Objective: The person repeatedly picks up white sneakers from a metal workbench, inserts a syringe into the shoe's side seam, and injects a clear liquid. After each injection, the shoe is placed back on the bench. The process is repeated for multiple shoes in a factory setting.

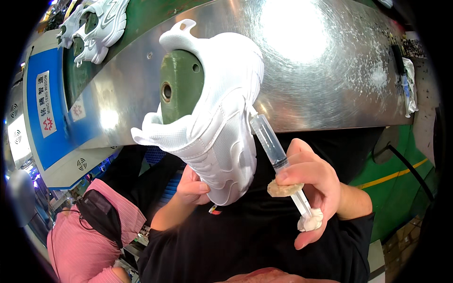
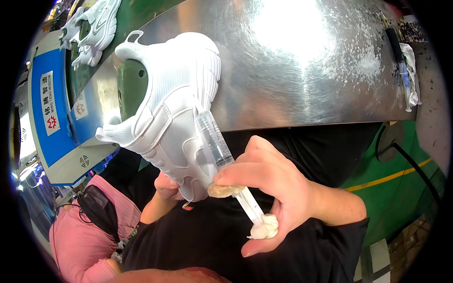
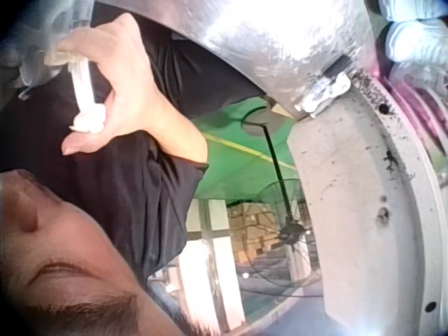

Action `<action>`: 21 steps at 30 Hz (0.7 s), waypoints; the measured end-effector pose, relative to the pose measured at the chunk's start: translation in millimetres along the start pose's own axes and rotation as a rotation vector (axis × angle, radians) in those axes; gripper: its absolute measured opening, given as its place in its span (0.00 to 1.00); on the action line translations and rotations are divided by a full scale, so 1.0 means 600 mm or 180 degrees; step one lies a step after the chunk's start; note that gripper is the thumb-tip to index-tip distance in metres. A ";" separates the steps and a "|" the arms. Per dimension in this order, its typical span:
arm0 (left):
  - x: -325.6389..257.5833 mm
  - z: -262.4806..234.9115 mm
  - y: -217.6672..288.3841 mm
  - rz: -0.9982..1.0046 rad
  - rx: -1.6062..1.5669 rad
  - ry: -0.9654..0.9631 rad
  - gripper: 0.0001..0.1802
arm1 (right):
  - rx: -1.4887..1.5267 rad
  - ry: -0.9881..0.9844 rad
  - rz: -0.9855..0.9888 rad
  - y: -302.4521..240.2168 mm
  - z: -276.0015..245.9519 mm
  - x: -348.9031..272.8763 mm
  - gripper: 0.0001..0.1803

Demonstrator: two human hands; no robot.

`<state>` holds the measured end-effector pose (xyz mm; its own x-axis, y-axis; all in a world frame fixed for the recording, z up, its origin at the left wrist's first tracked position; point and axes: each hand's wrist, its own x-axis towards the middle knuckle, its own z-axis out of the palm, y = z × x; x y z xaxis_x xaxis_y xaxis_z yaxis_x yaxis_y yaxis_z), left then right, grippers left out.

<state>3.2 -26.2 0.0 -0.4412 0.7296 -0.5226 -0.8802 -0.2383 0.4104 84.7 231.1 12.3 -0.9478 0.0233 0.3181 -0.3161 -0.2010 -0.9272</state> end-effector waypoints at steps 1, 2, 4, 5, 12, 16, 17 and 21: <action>0.001 0.002 -0.001 -0.0031 -0.0012 -0.0006 0.44 | 0.0020 -0.0019 0.0005 -0.002 0.002 0.001 0.46; 0.002 0.003 -0.001 -0.0062 -0.0025 -0.0012 0.43 | 0.0040 -0.0034 0.0009 -0.005 0.004 0.002 0.46; 0.001 -0.004 -0.007 -0.0133 -0.0189 -0.0063 0.44 | 0.0057 -0.0082 0.0043 -0.008 0.009 0.003 0.45; 0.000 -0.013 -0.013 -0.0175 -0.0336 -0.0103 0.46 | 0.0058 -0.0098 0.0054 -0.009 0.011 0.003 0.45; 0.003 -0.020 -0.020 -0.0378 -0.0563 -0.0257 0.46 | 0.0009 -0.0280 0.0185 -0.027 0.007 0.013 0.45; 0.020 -0.005 -0.015 -0.0459 -0.0445 -0.0425 0.43 | 0.0103 -0.0422 0.0503 -0.041 0.006 -0.006 0.48; 0.024 -0.006 -0.012 -0.0491 -0.0260 -0.0459 0.41 | 0.0127 -0.0410 0.0563 -0.046 0.004 -0.010 0.48; 0.031 -0.001 -0.021 -0.0511 -0.0200 -0.0697 0.37 | 0.0396 -0.0321 0.0922 -0.082 0.002 -0.018 0.46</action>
<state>6.1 -10.3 -15.3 -0.2529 0.8808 -0.4004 -0.9479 -0.1427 0.2849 110.2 239.7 54.5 -0.9866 -0.1481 0.0685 -0.0206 -0.3033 -0.9527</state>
